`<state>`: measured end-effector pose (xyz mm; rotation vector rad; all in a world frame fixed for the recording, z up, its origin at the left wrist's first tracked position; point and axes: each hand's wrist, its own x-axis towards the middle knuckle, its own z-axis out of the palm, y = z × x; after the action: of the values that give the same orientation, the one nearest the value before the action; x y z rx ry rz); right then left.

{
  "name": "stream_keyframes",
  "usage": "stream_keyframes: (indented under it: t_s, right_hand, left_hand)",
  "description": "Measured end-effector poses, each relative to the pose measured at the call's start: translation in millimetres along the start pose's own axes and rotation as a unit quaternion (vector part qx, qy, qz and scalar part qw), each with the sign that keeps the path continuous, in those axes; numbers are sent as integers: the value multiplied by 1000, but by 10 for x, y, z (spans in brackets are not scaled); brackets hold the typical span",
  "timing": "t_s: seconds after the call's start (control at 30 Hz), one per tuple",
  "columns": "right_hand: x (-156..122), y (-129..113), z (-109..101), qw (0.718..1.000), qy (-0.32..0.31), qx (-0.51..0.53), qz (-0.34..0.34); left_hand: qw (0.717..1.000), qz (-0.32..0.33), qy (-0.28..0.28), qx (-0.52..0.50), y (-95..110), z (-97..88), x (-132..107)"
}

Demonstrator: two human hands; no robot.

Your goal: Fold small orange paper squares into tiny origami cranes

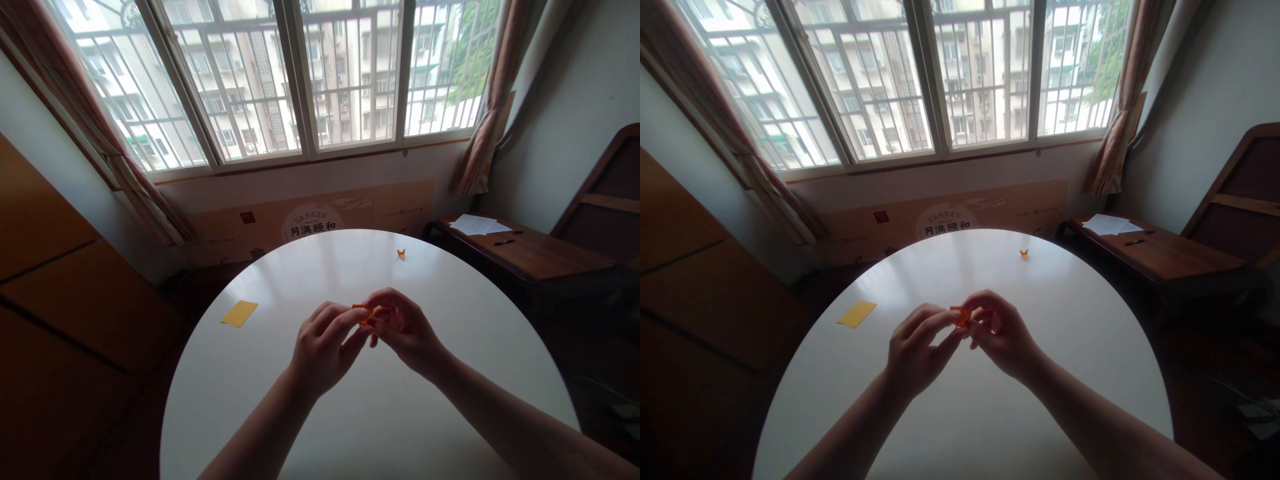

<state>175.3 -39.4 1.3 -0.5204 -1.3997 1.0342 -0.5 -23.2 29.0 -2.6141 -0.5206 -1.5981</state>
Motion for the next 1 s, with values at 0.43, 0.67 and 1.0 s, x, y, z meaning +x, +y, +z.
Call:
stream_keyframes:
  t_s: [0.43,0.67,1.0]
  right_hand:
    - [-8,-36,7,998,34,-51,11]
    - [13,-40,13,999,34,-1,8]
    - [-2,-22,10,997,43,41,43]
  left_hand:
    - [998,-42,30,-48,54,14,17]
    - [998,-48,23,-39,57,17,33]
    - [993,-94,7,-65,33,45,6]
